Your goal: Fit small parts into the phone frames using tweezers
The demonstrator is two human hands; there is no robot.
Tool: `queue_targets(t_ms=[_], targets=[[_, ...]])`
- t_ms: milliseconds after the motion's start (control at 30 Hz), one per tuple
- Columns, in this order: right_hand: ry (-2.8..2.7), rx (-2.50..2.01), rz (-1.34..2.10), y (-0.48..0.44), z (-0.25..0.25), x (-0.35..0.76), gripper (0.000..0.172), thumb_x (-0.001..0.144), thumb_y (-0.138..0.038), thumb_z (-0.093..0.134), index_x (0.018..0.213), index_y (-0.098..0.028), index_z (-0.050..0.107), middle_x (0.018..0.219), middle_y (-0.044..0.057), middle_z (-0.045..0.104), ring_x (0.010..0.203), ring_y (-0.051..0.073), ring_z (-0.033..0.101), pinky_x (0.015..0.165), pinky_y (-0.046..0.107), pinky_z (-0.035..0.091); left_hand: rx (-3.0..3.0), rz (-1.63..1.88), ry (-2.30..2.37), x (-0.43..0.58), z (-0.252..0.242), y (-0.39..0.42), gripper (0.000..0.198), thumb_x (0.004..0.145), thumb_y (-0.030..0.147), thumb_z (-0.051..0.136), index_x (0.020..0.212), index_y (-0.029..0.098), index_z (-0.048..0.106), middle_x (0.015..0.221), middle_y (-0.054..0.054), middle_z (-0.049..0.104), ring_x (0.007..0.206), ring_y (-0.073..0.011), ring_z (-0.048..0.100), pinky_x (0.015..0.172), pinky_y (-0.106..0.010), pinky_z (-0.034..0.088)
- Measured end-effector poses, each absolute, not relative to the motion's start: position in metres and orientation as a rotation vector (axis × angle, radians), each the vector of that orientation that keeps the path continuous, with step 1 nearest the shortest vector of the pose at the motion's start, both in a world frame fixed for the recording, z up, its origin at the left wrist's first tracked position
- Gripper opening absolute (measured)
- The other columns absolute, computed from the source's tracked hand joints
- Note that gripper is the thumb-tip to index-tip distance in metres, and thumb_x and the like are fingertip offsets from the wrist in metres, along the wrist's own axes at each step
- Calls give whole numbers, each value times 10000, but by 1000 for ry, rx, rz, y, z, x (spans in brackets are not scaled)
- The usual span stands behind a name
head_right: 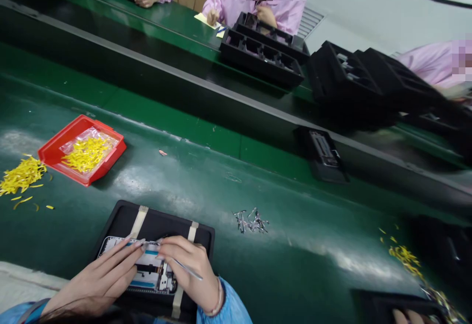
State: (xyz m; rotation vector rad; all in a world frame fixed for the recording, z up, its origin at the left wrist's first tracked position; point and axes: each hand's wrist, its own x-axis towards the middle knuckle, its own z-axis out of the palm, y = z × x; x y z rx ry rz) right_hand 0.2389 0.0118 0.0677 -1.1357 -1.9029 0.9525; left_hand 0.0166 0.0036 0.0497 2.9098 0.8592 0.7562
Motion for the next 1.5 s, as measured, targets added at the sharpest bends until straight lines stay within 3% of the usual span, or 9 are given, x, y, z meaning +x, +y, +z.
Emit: queue_targets(t_ms=[233,500,800,1067,1500], targets=[[-1705,-1221,969,6,68,236,48,869,-216,616,914,-228,629,822,57,741,751,196,720,636,264,576,2907,714,840,16,51,4,251,891,101,348,887,177,586,1058,-21,667,1049,-178,582,1153,-376,188],[-1322,-1149,1067,-4,60,236,67,914,-249,550,940,-253,488,835,48,689,865,229,701,746,414,591,2874,699,814,14,52,3,225,876,109,382,922,180,590,1088,-30,654,1087,-184,554,1147,-384,186],[-1614,-1254,997,-2,61,229,92,900,-220,572,898,-244,483,832,52,727,836,212,720,701,310,582,2877,698,833,14,53,4,283,901,99,325,887,186,593,1061,-9,659,1052,-171,562,1151,-368,175],[-1651,-1288,982,0,61,229,76,911,-247,552,857,-231,500,813,60,731,813,209,726,688,300,591,2885,652,830,12,49,3,251,871,99,383,942,194,604,1100,-7,647,1110,-163,532,1153,-360,165],[-1595,-1272,1000,3,63,228,80,886,-206,586,863,-235,515,796,39,730,797,200,728,670,269,589,2909,668,841,16,54,7,331,937,102,266,895,180,584,1042,-11,668,1037,-153,570,1154,-355,158]])
